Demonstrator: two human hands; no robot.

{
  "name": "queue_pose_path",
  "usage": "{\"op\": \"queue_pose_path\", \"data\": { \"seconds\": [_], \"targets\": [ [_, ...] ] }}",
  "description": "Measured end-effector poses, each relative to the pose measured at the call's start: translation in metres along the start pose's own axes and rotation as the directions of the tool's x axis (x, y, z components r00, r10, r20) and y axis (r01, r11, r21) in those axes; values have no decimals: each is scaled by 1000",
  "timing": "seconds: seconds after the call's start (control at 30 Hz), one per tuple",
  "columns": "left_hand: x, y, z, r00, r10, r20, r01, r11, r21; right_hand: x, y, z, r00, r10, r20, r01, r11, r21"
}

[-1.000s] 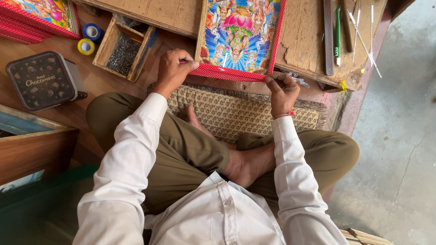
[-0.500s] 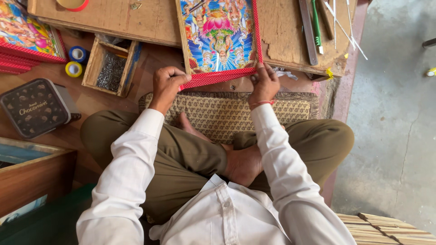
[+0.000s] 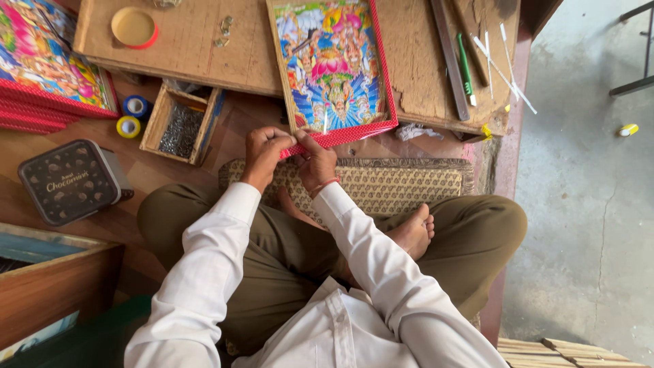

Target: The person assembles a wooden picture frame by wrapping red decorative tape around the edges, securing it with a hammer and nails, and trimming excess tape. The person repeats this process on multiple frames, stacking completed units aside.

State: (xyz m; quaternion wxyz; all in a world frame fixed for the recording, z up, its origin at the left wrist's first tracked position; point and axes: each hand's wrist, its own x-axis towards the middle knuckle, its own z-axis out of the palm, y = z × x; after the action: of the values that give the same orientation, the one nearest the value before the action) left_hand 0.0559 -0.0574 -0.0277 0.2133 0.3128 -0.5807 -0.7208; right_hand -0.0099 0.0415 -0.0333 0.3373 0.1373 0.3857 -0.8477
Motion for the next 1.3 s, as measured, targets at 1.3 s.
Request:
{"op": "queue_pose_path", "data": {
  "seconds": [1.3],
  "targets": [
    [-48,84,34,549,835,45,-666,403,628,-46,-272,62,696,394,600,640,-719,-270]
  ]
}}
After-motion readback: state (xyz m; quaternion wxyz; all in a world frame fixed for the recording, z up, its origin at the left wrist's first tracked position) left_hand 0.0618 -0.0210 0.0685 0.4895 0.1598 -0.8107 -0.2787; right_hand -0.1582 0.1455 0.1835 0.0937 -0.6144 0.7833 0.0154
